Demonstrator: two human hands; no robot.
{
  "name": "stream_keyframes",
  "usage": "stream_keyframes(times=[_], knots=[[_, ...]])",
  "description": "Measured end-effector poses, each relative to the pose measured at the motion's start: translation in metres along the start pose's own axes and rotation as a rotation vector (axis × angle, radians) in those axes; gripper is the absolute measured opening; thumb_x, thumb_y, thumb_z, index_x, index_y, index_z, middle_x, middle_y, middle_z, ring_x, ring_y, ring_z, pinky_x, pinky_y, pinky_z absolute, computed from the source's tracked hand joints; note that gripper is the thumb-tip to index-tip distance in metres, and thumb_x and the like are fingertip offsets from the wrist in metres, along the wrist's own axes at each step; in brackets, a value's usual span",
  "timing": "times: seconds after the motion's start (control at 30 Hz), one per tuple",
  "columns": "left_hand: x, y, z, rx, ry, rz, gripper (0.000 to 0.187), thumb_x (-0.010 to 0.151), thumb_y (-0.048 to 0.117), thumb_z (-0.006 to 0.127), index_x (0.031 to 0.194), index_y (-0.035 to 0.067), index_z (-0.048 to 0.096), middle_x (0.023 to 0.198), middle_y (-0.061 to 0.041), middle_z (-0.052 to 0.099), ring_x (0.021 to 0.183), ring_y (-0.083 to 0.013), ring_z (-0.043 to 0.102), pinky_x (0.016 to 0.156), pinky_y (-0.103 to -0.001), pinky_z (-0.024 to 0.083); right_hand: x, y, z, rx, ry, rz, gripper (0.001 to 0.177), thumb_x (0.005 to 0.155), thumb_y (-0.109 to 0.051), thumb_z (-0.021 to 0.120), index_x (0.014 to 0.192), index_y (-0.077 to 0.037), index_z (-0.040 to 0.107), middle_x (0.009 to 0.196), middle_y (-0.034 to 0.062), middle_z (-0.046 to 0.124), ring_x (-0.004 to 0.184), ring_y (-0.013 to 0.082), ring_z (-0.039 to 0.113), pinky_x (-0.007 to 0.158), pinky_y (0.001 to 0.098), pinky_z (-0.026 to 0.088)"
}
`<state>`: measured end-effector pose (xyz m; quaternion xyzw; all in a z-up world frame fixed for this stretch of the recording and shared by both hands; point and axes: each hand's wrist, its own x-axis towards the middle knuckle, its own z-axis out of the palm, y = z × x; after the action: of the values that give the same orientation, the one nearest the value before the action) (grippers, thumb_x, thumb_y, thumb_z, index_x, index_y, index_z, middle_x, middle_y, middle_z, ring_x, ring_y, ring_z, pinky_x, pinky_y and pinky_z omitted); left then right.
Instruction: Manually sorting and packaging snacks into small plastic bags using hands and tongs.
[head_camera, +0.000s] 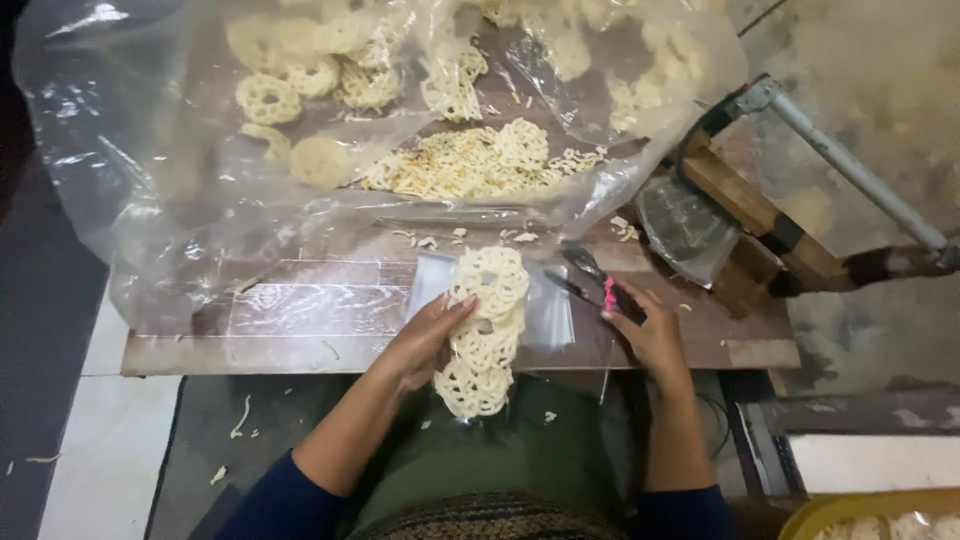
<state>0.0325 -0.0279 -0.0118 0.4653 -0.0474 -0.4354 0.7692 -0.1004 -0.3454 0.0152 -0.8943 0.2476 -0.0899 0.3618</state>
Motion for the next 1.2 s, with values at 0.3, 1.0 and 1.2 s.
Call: stream_keyframes(times=[0.3,1.0,1.2], knots=[[-0.001,-0.035,0.041,0.02,-0.075,-0.095,0.08,0.093,0.039,0.072,0.153,-0.001,0.037,0.133,-0.031,0.062,0.116,-0.0434,0.065,0.088,-0.056,0.056,-0.034,-0.062,0.03,0.335,0.032,-0.515,0.081,0.081,-0.068,0.063,0.139,-0.012,0.061,0.15,0.018,0.051,0.145,0.0358,0.04,0.122,0.05,0.021],[-0.05,0.012,0.09,0.467,0.099,-0.033,0.075,0.099,0.049,0.055,0.148,-0.006,0.044,0.14,-0.037,0.053,0.134,-0.0507,0.048,0.108,-0.062,0.041,-0.054,-0.092,0.058,0.423,0.042,-0.663,0.009,0.093,-0.018,0.074,0.089,-0.01,0.075,0.095,0.008,0.077,0.097,0.0303,0.072,0.093,0.0421,0.044],[-0.049,-0.006,0.083,0.605,0.067,0.118,0.056,0.102,0.041,0.055,0.139,-0.001,0.06,0.135,-0.026,0.063,0.134,-0.0436,0.05,0.113,-0.057,0.037,-0.055,-0.067,0.078,0.469,0.134,-0.613,0.012,0.095,-0.006,0.067,0.085,-0.003,0.073,0.075,0.0081,0.073,0.074,0.0272,0.069,0.08,0.0382,0.05]])
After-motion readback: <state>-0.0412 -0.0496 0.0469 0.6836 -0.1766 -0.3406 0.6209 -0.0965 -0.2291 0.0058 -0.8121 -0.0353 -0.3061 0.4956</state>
